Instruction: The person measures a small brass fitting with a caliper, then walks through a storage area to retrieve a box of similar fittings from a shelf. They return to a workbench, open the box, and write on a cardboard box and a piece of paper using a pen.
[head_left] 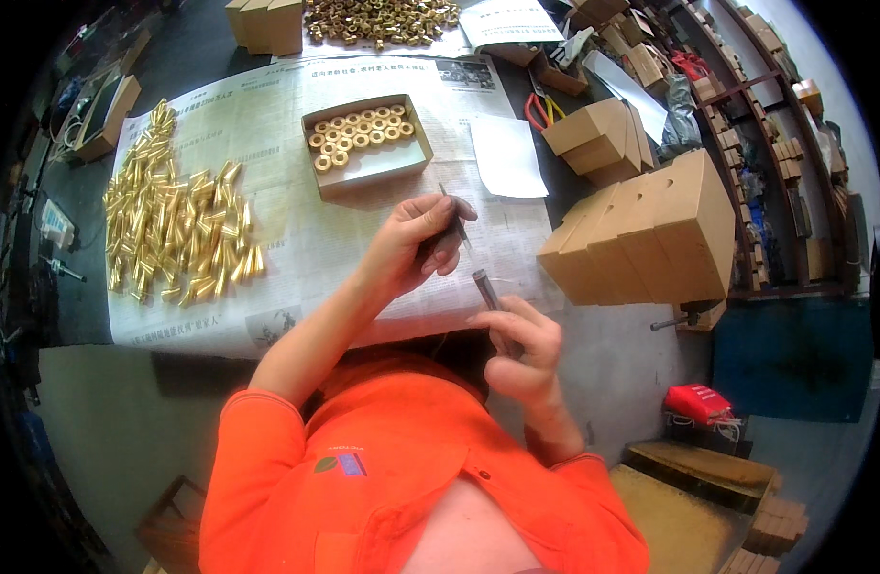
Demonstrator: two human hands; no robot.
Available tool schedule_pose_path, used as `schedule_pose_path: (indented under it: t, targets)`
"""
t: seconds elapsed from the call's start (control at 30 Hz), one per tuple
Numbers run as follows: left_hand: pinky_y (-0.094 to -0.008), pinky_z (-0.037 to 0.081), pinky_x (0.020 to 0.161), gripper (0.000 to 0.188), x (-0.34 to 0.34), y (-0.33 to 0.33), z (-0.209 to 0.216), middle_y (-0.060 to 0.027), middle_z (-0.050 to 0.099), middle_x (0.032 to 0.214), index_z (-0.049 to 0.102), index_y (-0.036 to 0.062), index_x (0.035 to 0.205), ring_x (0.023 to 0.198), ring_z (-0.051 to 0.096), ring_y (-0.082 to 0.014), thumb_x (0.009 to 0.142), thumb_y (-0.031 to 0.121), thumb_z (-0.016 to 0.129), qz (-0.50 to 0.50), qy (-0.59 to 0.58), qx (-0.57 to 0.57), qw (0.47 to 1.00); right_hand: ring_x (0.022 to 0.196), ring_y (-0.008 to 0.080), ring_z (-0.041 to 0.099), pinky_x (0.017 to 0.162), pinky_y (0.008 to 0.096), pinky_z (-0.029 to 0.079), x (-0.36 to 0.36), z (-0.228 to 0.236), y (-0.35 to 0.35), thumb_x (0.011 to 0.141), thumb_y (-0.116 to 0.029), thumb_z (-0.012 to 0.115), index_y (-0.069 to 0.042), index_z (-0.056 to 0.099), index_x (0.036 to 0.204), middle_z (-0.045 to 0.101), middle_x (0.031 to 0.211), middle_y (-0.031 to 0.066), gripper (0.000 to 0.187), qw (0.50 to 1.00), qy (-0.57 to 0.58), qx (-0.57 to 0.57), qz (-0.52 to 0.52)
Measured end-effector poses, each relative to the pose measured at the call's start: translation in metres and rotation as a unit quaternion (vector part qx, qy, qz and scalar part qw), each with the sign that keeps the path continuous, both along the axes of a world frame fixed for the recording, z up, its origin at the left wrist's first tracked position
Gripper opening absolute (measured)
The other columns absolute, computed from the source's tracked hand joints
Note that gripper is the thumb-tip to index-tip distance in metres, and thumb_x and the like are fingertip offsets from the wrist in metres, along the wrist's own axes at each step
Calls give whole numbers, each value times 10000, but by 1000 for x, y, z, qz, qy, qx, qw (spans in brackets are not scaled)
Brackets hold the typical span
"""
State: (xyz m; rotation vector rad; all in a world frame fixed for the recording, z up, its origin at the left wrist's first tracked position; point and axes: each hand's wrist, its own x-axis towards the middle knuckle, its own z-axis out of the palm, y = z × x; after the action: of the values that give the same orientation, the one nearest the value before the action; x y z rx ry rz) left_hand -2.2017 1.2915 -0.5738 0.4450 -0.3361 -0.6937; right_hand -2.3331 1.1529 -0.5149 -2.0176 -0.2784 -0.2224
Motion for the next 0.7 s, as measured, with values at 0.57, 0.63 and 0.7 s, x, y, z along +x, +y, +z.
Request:
schedule_pose_path:
  t: [0.57, 0.63, 0.7]
  targets:
    - [-209, 349, 404, 227, -9, -10, -14, 3, 460, 534, 582, -24, 895, 425, 401, -60, 890, 197, 533, 7, 25, 100, 995, 661, 48, 473, 551, 148, 336, 5, -12, -11, 554, 94, 370, 31, 625, 870, 601, 989, 74, 410, 957, 117, 224, -143]
    - [-210, 350, 401, 231, -11, -11, -14, 5, 458, 531, 585, -21, 895, 422, 399, -58, 891, 203, 531, 16, 13, 115, 993, 676, 66, 491, 555, 158, 350, 6, -22, -16, 554, 68, 391, 25, 627, 856, 613, 947, 88, 385, 984, 63, 131, -104]
    - [-211, 352, 399, 230, -10, -12, -14, 7, 458, 532, 586, -18, 890, 421, 396, -57, 892, 206, 531, 12, 8, 120, 993, 627, 57, 458, 519, 161, 335, 8, -19, -16, 548, 110, 367, 68, 619, 860, 602, 974, 136, 403, 991, 48, 104, -68]
